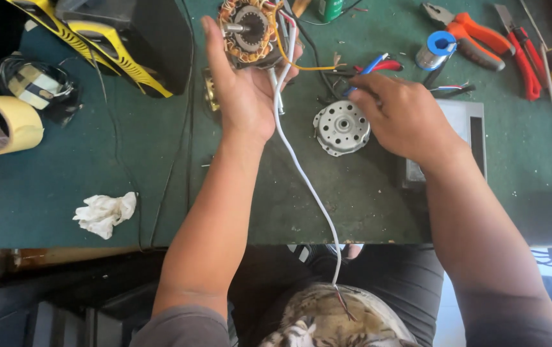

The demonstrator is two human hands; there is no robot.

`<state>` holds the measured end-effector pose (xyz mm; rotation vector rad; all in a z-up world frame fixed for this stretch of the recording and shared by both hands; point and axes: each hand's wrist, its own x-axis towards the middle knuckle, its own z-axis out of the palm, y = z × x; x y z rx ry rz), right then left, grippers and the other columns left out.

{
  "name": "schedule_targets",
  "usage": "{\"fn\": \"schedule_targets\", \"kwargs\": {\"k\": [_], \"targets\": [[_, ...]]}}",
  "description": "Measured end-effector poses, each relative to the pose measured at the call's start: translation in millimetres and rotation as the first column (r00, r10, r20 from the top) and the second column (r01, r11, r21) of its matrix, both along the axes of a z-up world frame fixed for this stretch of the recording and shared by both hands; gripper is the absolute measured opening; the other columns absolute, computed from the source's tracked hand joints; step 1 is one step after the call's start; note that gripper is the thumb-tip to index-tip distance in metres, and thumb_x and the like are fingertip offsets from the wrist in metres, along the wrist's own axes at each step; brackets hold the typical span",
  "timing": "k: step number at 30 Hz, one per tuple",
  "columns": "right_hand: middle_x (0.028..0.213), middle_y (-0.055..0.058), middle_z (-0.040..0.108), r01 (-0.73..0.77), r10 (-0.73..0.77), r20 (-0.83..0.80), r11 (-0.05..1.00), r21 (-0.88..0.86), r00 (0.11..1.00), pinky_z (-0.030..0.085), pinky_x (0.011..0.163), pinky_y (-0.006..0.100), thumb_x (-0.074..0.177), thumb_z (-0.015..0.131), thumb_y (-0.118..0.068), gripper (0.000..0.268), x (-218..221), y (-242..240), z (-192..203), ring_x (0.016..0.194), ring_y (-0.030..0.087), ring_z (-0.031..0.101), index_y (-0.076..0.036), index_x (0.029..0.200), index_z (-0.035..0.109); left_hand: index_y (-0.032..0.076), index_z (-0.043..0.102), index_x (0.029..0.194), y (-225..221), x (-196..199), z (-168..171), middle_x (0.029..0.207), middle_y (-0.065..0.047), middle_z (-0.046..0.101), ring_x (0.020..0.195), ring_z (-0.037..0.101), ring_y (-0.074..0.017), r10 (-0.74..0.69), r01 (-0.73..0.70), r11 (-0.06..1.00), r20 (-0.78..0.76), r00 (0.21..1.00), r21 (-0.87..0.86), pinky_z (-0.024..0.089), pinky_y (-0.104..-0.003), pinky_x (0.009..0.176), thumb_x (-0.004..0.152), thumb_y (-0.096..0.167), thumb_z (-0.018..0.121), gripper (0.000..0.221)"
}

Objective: Assembling an electric motor by fitting the stator into the housing and preparing the wiring.

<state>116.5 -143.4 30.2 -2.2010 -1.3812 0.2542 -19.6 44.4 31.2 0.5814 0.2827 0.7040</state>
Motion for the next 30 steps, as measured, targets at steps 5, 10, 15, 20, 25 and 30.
{"fn": "schedule_targets", "kwargs": {"k": [5, 10, 15, 20, 25, 30], "targets": [[0.147, 0.022, 0.052, -0.205, 0.215, 0.061, 0.970, -0.133, 0.975, 0.036, 0.110, 0.049, 0.070, 0.085, -0.053, 0.103, -7, -5, 11, 0.136, 0.039, 0.047, -0.014, 0.156, 0.044, 0.002, 0.059, 0.131, -1, 7, -9, 0.117, -0.022, 0.070, 0.098, 0.071, -0.0312, 0.050, -0.061, 0.992, 0.104, 0.993, 0.107, 0.064, -0.043, 0.072, 0.081, 0.066, 0.063, 0.081], [0.127, 0.022, 0.064, -0.349, 0.348, 0.326, 0.935, -0.057, 0.879, 0.046, 0.095, 0.054, 0.072, 0.086, -0.047, 0.087, 7, -3, -26, 0.114, 0.045, 0.060, -0.009, 0.143, 0.055, 0.002, 0.062, 0.129, -2, 12, -13, 0.119, -0.020, 0.070, 0.105, 0.070, -0.0336, 0.028, -0.029, 1.000, 0.123, 0.992, 0.004, 0.061, -0.050, 0.083, 0.086, 0.057, 0.065, 0.070], [0.127, 0.011, 0.064, -0.272, 0.274, 0.108, 0.962, -0.030, 0.956, 0.048, 0.098, 0.044, 0.067, 0.090, -0.037, 0.085, -13, -6, 23, 0.116, 0.034, 0.062, -0.018, 0.143, 0.057, -0.001, 0.060, 0.130, -1, 18, -17, 0.123, -0.024, 0.069, 0.111, 0.068, -0.0358, -0.008, 0.027, 0.998, 0.301, 0.954, -0.059, 0.059, -0.049, 0.089, 0.091, 0.041, 0.072, 0.059], [0.146, 0.015, 0.057, -0.259, 0.455, -0.452, 0.865, 0.431, 0.767, 0.050, 0.110, 0.039, 0.074, 0.080, -0.023, 0.082, -14, -23, 35, 0.127, 0.026, 0.062, 0.003, 0.145, 0.049, 0.013, 0.053, 0.115, -12, 16, -1, 0.112, -0.023, 0.070, 0.099, 0.070, -0.0361, 0.113, -0.092, 0.986, 0.150, 0.982, -0.142, 0.058, -0.041, 0.072, 0.081, 0.015, 0.077, 0.041], [0.131, 0.014, 0.064, 0.017, 0.546, -0.591, 0.726, 0.688, 0.593, 0.050, 0.097, 0.034, 0.081, 0.075, -0.038, 0.083, -19, -10, 18, 0.113, 0.024, 0.064, 0.001, 0.149, 0.046, 0.010, 0.046, 0.120, -23, 22, -12, 0.124, -0.025, 0.064, 0.106, 0.068, -0.0383, 0.071, -0.063, 0.997, 0.228, 0.971, -0.044, 0.058, -0.049, 0.085, 0.084, 0.008, 0.074, 0.046], [0.120, 0.026, 0.065, 0.215, 0.588, -0.677, 0.663, 0.717, 0.442, 0.060, 0.090, 0.056, 0.091, 0.053, -0.027, 0.060, -3, 4, 4, 0.109, 0.035, 0.067, 0.006, 0.142, 0.050, 0.016, 0.036, 0.127, -38, 28, -31, 0.131, -0.021, 0.061, 0.121, 0.063, -0.0368, 0.064, -0.084, 0.993, 0.214, 0.975, 0.086, 0.056, -0.049, 0.098, 0.089, 0.014, 0.077, 0.056]]}}
